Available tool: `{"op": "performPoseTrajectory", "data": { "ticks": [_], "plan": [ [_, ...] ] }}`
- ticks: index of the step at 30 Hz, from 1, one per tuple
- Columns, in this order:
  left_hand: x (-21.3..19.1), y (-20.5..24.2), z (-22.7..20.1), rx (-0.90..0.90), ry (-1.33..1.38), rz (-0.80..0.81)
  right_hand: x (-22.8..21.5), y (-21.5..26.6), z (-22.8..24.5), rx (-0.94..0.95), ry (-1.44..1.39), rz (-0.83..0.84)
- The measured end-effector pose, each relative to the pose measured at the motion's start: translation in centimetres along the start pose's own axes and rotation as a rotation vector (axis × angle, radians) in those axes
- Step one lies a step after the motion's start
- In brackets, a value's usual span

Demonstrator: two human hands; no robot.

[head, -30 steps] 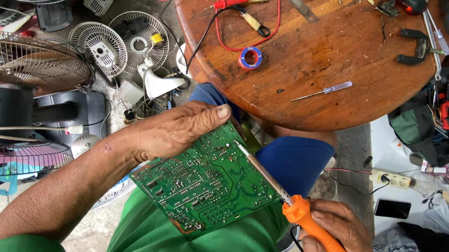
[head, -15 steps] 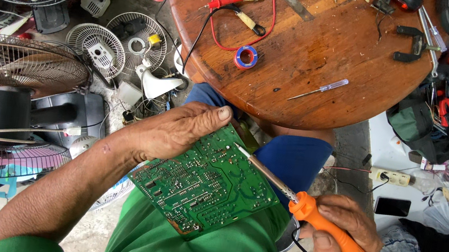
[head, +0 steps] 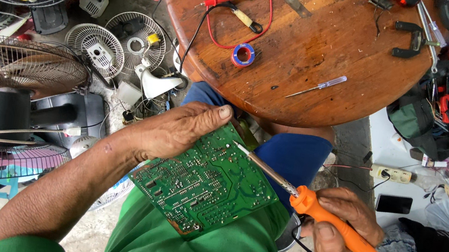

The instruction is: The person uses a soldering iron to apply solder to various points on a green circuit board. They hold the board with one hand and the tool with the other, working on a wooden table in a cluttered workshop.

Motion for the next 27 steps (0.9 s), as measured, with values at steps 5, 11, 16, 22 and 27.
{"op": "performPoseTrajectory", "data": {
  "ticks": [5,11,16,22,27],
  "plan": [
    [0.1,-0.1,0.0,-0.022,-0.028,-0.007,-0.9,0.1,-0.4,-0.016,-0.020,0.037],
    [0.2,-0.5,0.0,-0.062,-0.005,-0.007,-0.2,-0.6,0.3,-0.006,-0.061,0.114],
    [0.3,-0.4,0.2,-0.048,0.004,0.006,-0.7,0.0,0.2,-0.075,0.031,0.073],
    [0.4,-0.5,0.5,-0.081,0.042,0.010,-0.7,0.8,-0.2,-0.092,0.038,0.100],
    [0.4,-0.3,0.2,-0.075,-0.094,-0.014,0.4,-0.1,2.0,-0.183,-0.122,0.263]
  ]
}}
Point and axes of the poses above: each hand's wrist, its own y-axis away from the middle knuckle, its own x-axis out of the palm, z = x × y, the point moved 10 cm from there along -y, towards the middle knuckle, and after that the axes turned 7 degrees about -x, right-handed, at the moved point
